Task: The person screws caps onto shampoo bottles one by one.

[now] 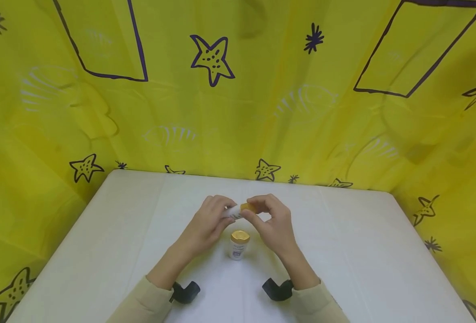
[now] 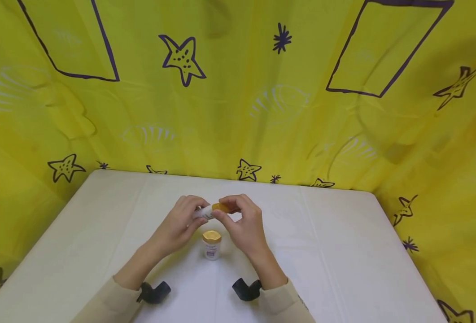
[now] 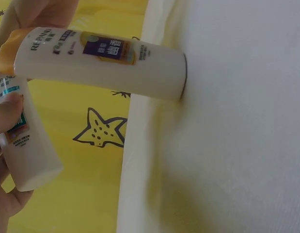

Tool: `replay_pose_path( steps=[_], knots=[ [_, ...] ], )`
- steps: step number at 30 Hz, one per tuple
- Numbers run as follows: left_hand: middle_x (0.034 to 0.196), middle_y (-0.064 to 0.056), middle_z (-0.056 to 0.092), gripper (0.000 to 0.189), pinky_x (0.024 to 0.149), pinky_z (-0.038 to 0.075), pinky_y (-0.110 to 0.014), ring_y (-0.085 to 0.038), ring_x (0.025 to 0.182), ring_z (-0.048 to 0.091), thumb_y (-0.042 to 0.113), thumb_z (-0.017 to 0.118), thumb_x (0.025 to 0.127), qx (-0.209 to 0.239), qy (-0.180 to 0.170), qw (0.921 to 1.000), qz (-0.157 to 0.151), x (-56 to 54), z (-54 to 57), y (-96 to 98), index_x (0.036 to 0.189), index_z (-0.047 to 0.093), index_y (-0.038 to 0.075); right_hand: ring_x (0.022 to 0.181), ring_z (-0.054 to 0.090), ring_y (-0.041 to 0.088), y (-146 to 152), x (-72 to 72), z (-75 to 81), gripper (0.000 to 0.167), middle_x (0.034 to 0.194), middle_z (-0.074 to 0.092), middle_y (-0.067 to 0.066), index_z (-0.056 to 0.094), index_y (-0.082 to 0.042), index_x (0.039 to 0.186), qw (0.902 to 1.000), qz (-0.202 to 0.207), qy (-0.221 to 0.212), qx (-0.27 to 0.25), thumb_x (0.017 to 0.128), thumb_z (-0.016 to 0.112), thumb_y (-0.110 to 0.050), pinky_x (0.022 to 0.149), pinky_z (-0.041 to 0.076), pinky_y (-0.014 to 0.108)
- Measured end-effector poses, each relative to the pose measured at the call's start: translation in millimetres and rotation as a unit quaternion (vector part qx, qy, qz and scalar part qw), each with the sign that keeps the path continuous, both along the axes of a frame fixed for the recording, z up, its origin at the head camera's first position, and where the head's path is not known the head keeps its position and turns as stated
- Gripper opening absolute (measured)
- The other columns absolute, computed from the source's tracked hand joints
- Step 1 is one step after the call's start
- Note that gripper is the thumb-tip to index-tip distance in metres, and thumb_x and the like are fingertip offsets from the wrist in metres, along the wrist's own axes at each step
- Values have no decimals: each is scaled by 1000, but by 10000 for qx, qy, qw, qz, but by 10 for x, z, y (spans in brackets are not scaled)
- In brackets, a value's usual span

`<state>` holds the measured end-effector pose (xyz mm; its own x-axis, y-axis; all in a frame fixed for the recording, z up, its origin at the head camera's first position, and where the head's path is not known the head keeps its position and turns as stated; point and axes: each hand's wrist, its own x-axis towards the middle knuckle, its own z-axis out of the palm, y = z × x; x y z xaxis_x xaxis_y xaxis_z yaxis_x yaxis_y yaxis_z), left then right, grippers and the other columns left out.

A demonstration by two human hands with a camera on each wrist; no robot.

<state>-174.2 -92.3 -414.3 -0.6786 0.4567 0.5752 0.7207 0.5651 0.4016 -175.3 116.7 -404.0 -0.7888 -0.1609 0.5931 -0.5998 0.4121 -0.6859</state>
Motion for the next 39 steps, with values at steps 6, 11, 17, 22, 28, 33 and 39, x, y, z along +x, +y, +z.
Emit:
replay_pose_path(
  steps=[6,11,17,22,28,33,39],
  knots=[
    [115,-2,59,29,85,47,-32,-20,102,49,12,70,93,-20,234,9997,15,-15,-17,-3,118,56,9,79,67,10,15,0,29,24,94,70,-6,71,-13,101,9999,37,-114,-59,81,84,-18,70,59,30],
    [114,-5,58,30,84,48,-32,-22,101,50,10,69,93,-146,652,9978,34,-7,-45,30,119,54,5,74,65,10,-28,21,17,22,88,71,-3,69,-11,97,9993,-134,-240,-246,82,83,-18,66,57,24],
    [115,-3,57,30,87,48,-32,-20,103,50,11,70,93,90,382,9992,125,-10,-60,34,118,54,7,80,67,13,-32,17,20,25,95,70,3,69,-8,105,9993,-52,-248,-260,83,81,-10,70,57,24],
    [114,-1,58,30,88,51,-33,-16,105,54,9,72,92,912,-491,9945,178,-39,-106,20,116,55,9,83,69,25,-8,-10,16,32,101,71,12,67,-1,116,9974,15,-676,-259,85,76,-2,75,60,31],
    [116,-4,60,28,90,57,-41,-20,106,60,8,70,93,2014,-1668,9652,-47,-118,-201,3,116,54,8,87,70,25,12,-67,-97,29,105,73,11,69,-6,116,9851,153,-1711,-119,89,76,-15,77,59,28],
    [119,-5,63,30,91,57,-41,-24,108,63,10,72,91,2210,-2120,9518,-152,-197,-270,33,117,56,9,86,71,17,22,-152,-231,19,104,73,4,71,-12,107,9811,277,-1912,-122,90,76,-19,76,58,25],
    [123,-4,62,31,90,57,-29,-23,112,62,11,71,92,2248,-2589,9394,-67,-281,-326,122,119,56,11,85,71,16,50,-240,-350,14,103,73,2,71,-13,104,9828,134,-1841,-83,91,74,-19,77,58,25]
  ],
)
